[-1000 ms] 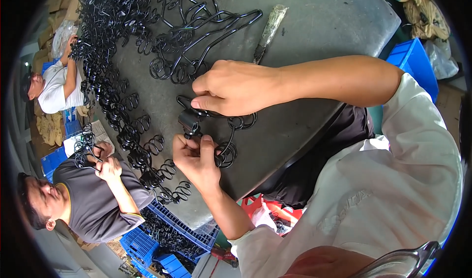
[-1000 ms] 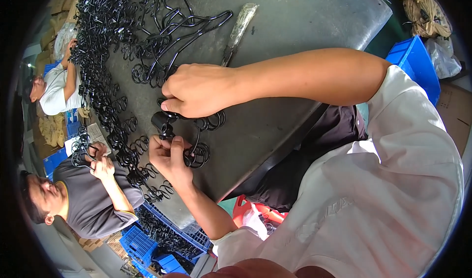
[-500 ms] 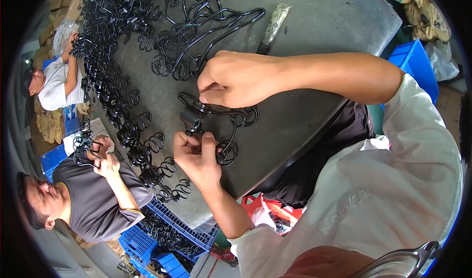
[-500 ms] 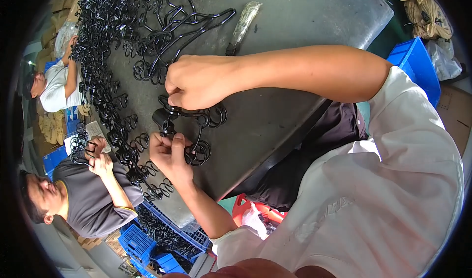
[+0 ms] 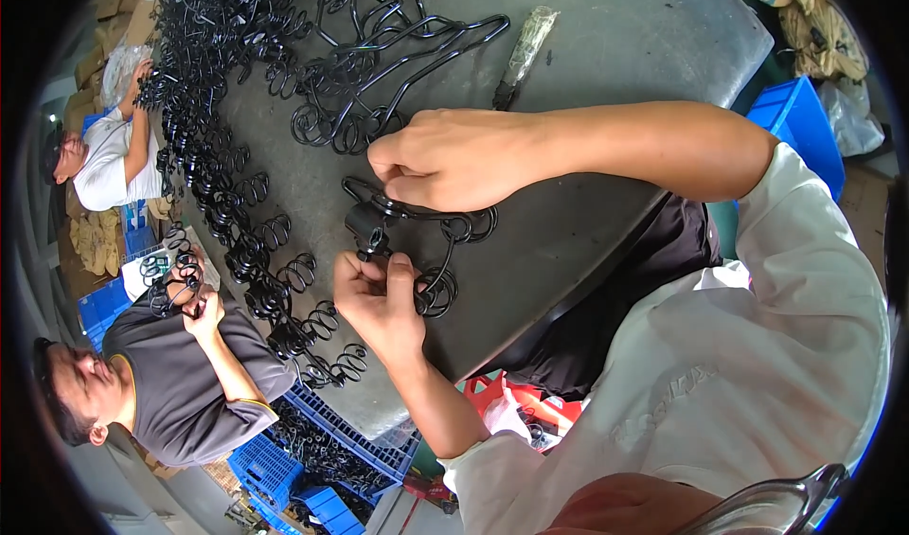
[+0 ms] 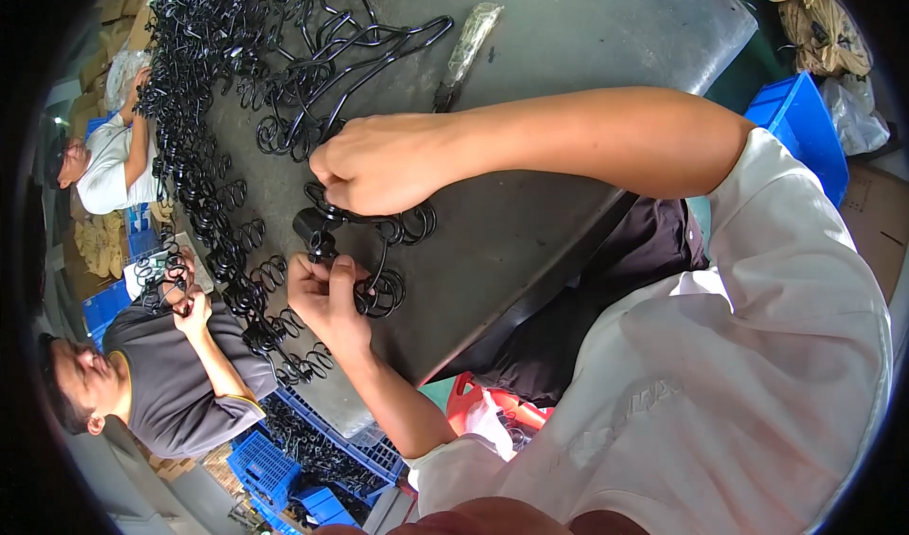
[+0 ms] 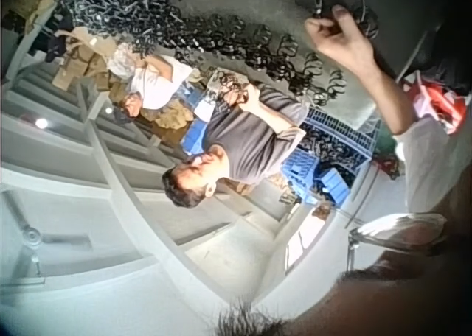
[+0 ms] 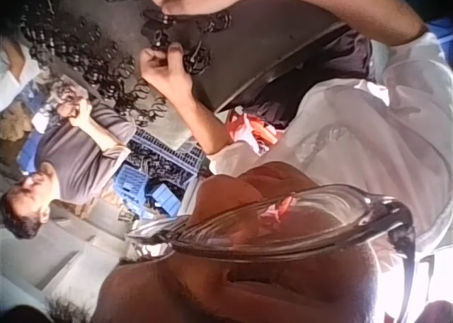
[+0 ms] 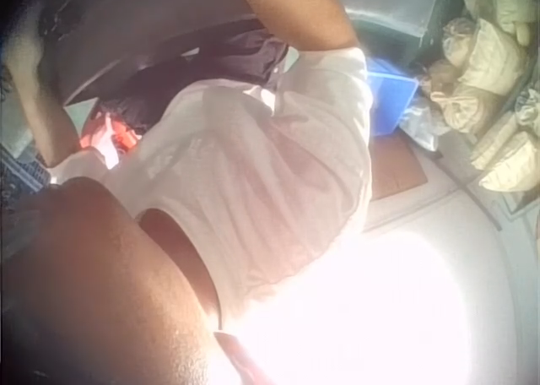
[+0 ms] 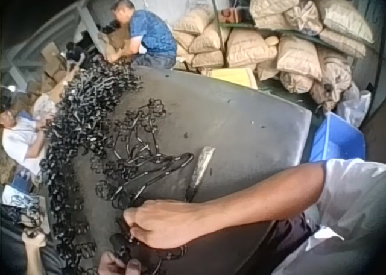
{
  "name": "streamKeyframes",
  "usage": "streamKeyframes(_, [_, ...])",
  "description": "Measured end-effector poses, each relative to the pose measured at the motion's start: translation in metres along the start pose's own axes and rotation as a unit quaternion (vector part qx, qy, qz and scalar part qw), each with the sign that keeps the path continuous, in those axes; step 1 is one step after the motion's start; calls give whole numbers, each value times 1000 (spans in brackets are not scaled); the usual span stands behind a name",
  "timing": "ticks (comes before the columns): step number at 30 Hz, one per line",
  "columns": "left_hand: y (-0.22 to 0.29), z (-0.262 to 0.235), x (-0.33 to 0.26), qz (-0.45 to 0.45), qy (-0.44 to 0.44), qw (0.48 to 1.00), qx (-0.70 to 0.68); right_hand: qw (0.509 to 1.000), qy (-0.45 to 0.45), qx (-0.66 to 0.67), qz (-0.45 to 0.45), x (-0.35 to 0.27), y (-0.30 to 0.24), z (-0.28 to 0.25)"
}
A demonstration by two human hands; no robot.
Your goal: Assembling black metal wire components into small plastic housings on a factory workbench.
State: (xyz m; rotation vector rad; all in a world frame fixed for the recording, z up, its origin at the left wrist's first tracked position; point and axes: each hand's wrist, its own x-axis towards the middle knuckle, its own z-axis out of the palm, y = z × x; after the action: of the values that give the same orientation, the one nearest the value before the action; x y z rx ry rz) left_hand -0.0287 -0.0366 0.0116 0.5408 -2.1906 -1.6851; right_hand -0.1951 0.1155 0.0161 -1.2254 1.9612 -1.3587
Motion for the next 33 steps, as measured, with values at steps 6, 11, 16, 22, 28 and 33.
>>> streamKeyframes(6, [1, -1, 0, -2, -1, 1000, 2, 996, -40, -68, 36, 2, -3, -4])
streamKeyframes(11, [1, 0, 0, -11, -3, 1000, -4, 996, -31, -80, 31, 0, -7, -6])
streamKeyframes(16, [0, -1, 1, -5, -2, 1000, -5, 998, 7, -66, 7, 2, -1, 0])
streamKeyframes(22, [1, 0, 1, 2, -11, 1000, -5, 997, 7, -71, -7, 2, 2, -3])
streamKeyframes(28, [1, -1, 1, 3, -12, 1000, -3, 997, -17, -70, 19, 2, -6, -7])
streamKeyframes(33, [1, 0, 1, -6, -12, 1000, -9, 990, 18, -136, -34, 3, -1, -5])
